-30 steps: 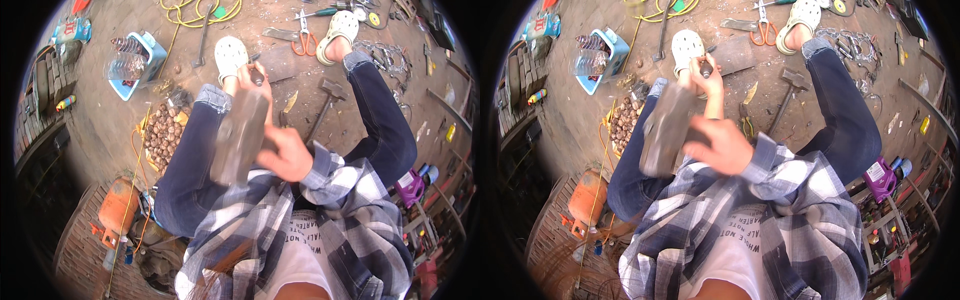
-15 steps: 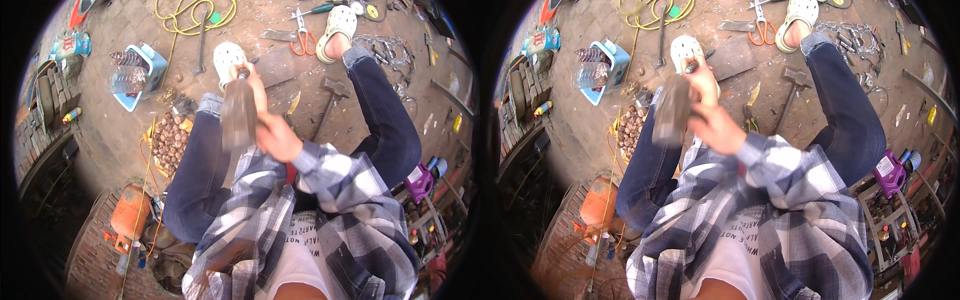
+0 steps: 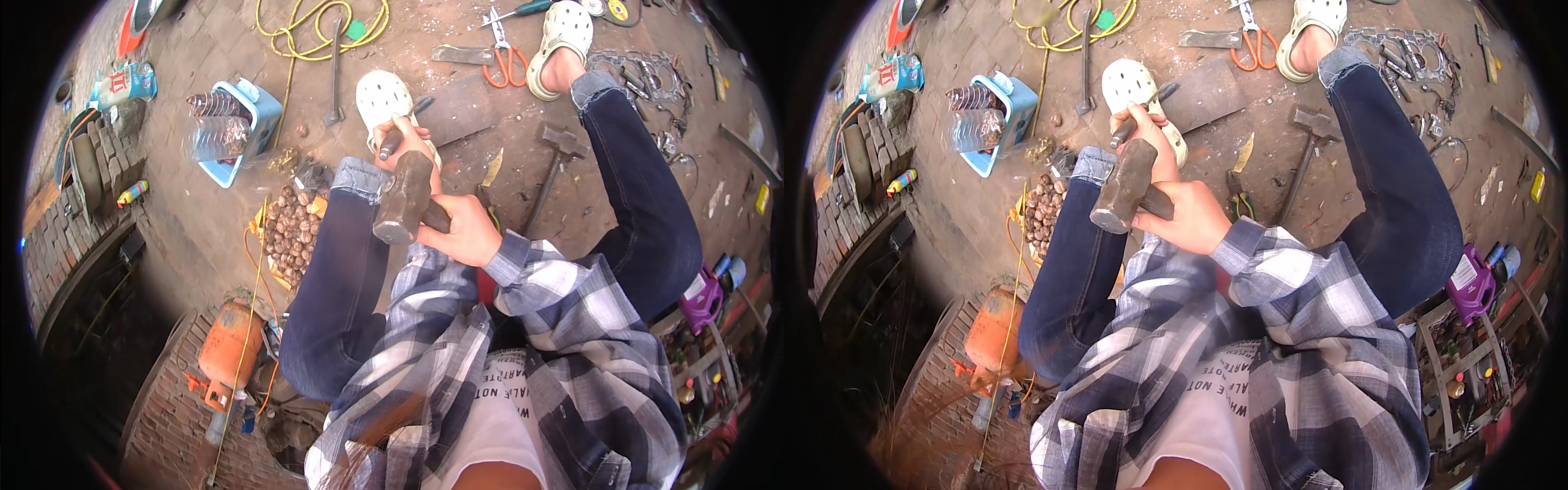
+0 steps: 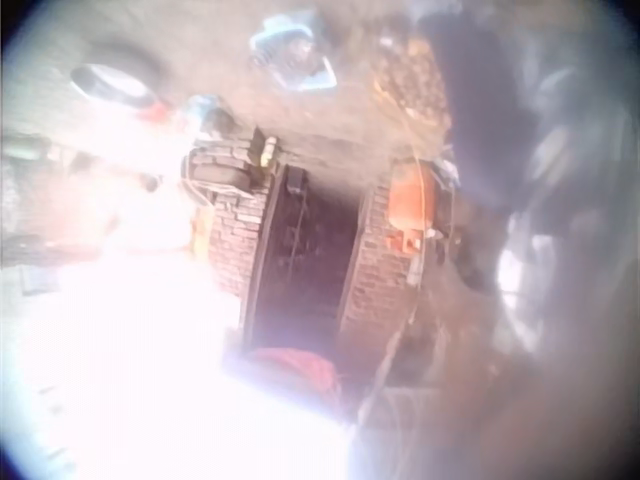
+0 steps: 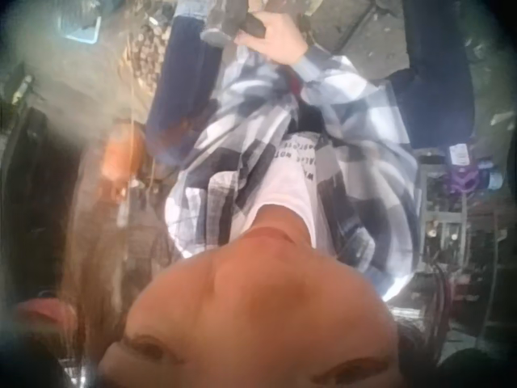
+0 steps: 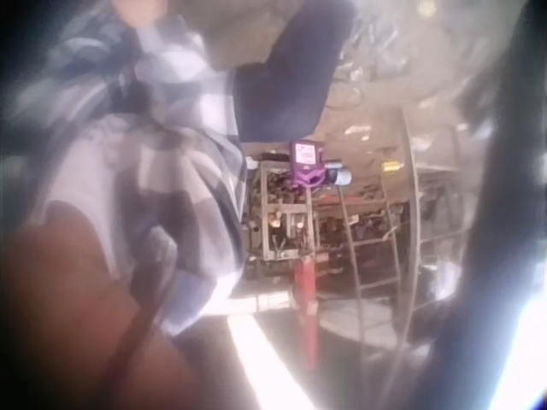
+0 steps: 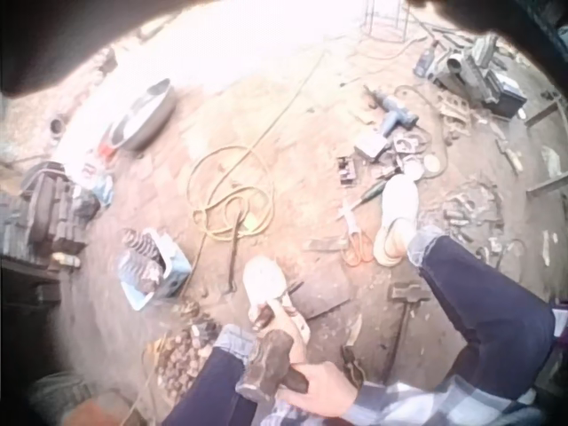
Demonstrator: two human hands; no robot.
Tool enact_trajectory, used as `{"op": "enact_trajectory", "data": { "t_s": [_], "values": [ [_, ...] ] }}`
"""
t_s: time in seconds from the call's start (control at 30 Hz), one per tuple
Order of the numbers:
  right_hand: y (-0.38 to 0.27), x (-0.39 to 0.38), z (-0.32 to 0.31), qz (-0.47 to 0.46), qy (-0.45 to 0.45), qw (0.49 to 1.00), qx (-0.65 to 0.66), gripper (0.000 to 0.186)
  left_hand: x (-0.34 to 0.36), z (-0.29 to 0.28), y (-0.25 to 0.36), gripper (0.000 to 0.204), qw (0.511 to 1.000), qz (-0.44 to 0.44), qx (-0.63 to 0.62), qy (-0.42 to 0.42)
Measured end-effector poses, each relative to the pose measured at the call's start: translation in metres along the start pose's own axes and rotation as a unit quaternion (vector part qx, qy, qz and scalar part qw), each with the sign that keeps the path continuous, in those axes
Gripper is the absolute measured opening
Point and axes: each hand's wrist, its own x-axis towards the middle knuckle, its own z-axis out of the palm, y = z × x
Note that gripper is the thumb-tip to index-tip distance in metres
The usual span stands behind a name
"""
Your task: The person sits on the ground in a cluttered outdoor workshop and uses a hammer and chisel to shape a small metal piece. They repeatedly reposition the metal and strike it with the hammer, occasionally inspecting the work.
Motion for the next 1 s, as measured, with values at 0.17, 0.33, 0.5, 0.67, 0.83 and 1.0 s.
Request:
{"op": "enact_trajectory", "data": {
  "t_s": [0.17, 0.33, 0.5, 0.67, 0.83, 1.0],
  "values": [
    [-0.004, -0.005, 0.009, -0.074, 0.010, 0.997, 0.033, 0.036, 0.021, -0.039, 0.002, 0.038, 0.974, -0.091, -0.050, -0.201],
    [-0.011, -0.003, 0.012, -0.101, 0.032, 0.993, 0.050, 0.046, 0.027, -0.025, -0.012, 0.036, 0.992, 0.008, -0.074, -0.100],
    [-0.008, 0.000, 0.009, -0.090, 0.020, 0.994, 0.057, 0.049, 0.019, 0.004, -0.005, 0.029, 0.996, 0.044, -0.050, 0.064],
    [0.001, 0.001, 0.002, -0.078, 0.040, 0.994, 0.063, 0.047, 0.028, 0.026, 0.002, 0.020, 0.994, 0.025, -0.090, 0.048],
    [-0.005, 0.004, 0.006, -0.097, 0.031, 0.994, 0.050, 0.046, 0.051, 0.007, 0.028, 0.025, 0.991, 0.063, -0.072, 0.089],
    [-0.010, 0.007, 0.004, -0.096, 0.031, 0.994, 0.048, 0.047, 0.077, 0.009, 0.034, 0.021, 0.994, 0.080, -0.009, 0.075]
  ]
}}
